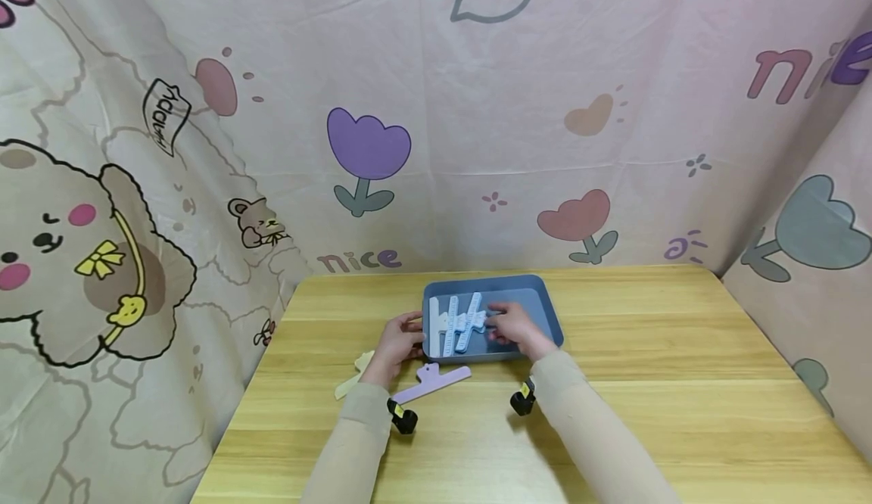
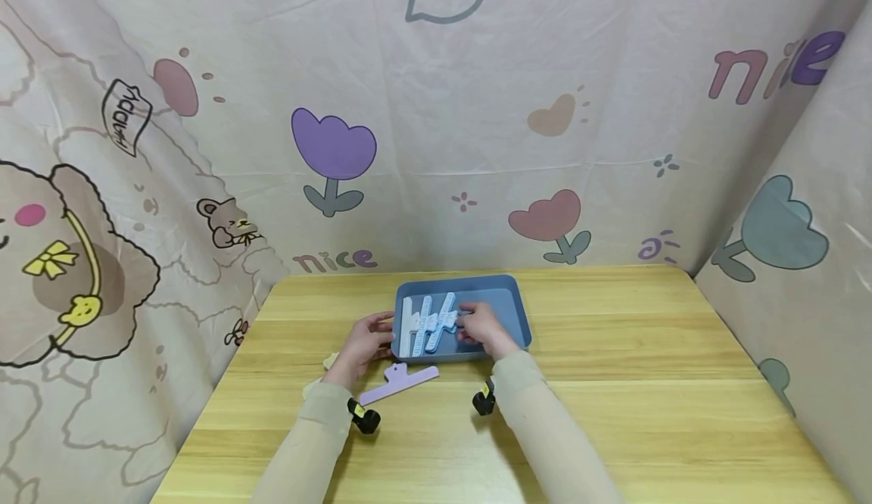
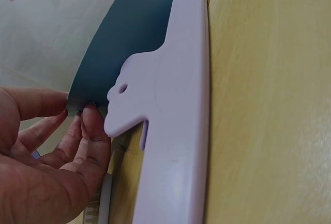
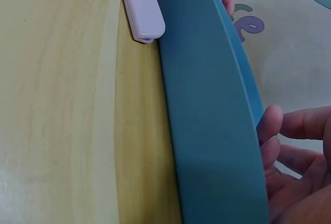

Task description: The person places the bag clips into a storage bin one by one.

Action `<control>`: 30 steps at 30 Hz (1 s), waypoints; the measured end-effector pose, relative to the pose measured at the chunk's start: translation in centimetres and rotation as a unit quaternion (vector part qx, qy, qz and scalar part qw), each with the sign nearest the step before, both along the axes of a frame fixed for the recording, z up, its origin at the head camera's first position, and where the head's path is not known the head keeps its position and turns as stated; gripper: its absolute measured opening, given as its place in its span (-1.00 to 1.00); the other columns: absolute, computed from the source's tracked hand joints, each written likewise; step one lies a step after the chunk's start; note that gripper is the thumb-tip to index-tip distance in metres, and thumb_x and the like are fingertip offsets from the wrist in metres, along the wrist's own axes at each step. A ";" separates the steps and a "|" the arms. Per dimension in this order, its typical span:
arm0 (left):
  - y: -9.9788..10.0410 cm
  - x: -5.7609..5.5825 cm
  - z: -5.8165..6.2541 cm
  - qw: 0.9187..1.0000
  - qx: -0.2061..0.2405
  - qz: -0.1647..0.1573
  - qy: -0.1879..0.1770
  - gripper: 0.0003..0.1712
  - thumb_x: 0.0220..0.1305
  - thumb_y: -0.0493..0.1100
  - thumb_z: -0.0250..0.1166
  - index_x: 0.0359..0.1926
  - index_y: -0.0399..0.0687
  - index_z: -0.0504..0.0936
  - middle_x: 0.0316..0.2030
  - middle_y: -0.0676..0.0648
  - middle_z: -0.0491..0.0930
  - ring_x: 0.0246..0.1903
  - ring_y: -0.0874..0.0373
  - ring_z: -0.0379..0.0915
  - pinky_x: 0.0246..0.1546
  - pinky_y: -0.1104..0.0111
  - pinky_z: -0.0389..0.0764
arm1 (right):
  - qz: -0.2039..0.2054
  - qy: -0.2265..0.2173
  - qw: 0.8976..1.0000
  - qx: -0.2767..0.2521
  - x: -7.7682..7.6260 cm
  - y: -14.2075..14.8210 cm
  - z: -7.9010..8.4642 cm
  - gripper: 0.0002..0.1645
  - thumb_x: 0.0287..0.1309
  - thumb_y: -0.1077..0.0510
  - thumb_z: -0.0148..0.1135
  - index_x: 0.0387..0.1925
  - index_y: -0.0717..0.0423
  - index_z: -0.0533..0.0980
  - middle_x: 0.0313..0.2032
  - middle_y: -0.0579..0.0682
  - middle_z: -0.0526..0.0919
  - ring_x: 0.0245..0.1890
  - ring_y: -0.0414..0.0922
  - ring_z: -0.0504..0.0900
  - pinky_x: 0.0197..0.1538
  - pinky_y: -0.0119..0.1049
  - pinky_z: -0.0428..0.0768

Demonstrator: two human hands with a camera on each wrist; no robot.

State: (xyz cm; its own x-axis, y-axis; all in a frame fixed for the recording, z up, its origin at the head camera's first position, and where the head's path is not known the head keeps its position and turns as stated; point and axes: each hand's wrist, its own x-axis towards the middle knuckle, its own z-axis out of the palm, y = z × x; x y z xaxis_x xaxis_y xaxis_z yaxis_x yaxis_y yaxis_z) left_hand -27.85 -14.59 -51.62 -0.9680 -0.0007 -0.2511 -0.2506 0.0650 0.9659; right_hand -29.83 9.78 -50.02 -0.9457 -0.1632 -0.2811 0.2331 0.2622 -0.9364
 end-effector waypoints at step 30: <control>0.1 0.1 0.1 1.000 -0.014 0.002 0.005 -0.40 0.09 -0.49 0.10 0.20 -0.14 0.36 -0.06 -0.25 0.44 -0.31 -0.04 0.48 -0.48 0.28 0.55 | -0.061 0.139 0.984 0.090 1.9 11.0 2.0 -0.55 0.16 0.33 -0.04 0.10 0.40 0.32 -0.28 0.26 0.46 -0.45 0.19 0.53 -0.51 -0.19 0.53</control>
